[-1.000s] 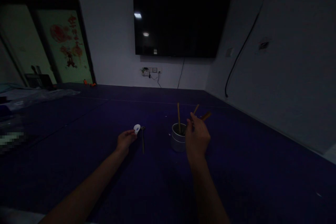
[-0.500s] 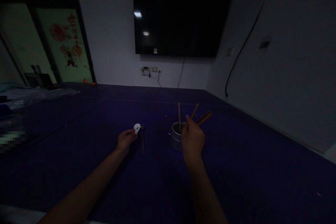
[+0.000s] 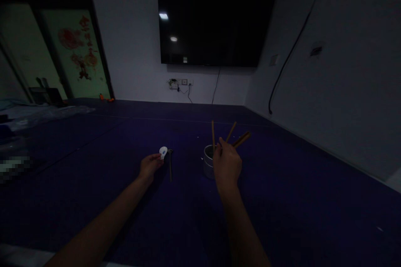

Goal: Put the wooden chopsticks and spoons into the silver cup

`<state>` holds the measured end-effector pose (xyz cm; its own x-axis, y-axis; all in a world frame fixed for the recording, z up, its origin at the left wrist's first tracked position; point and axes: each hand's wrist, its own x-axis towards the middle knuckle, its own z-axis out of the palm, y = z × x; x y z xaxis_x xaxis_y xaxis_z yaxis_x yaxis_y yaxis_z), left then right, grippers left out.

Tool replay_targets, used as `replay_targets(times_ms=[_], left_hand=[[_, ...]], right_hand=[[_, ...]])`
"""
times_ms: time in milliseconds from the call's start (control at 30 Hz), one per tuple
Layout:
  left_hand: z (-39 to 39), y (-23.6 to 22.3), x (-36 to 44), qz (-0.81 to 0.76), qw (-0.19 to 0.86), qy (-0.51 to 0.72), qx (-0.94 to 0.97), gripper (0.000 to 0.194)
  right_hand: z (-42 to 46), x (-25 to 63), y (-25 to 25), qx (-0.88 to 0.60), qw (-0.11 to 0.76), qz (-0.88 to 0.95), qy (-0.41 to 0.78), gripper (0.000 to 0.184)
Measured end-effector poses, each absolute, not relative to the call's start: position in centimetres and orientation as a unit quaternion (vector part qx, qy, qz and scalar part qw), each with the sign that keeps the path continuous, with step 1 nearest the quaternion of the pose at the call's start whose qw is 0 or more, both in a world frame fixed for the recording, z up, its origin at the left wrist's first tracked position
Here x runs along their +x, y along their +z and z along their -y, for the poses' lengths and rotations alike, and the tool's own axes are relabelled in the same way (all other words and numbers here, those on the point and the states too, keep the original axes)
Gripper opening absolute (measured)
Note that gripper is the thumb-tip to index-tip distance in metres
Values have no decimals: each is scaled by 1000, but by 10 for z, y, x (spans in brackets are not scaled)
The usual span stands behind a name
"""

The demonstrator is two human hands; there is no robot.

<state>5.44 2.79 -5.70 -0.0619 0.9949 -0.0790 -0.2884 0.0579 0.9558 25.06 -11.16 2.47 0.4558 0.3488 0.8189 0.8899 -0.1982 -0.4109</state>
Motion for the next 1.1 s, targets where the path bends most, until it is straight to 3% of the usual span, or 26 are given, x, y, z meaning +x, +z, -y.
replay_targets(times_ms=[433,767,1100], left_hand=[[-26,-52,55,-460,572,561,382,24],[-27,-53,56,-471,566,552,392,20],[-24,-49,56,-468,570,550,393,23]], right_hand=[[107,228,16,-623,511,473,-357,30],[86,164,-14,-628,192,749,-83,29],[81,160,-23,-651,109,751,-10,25]])
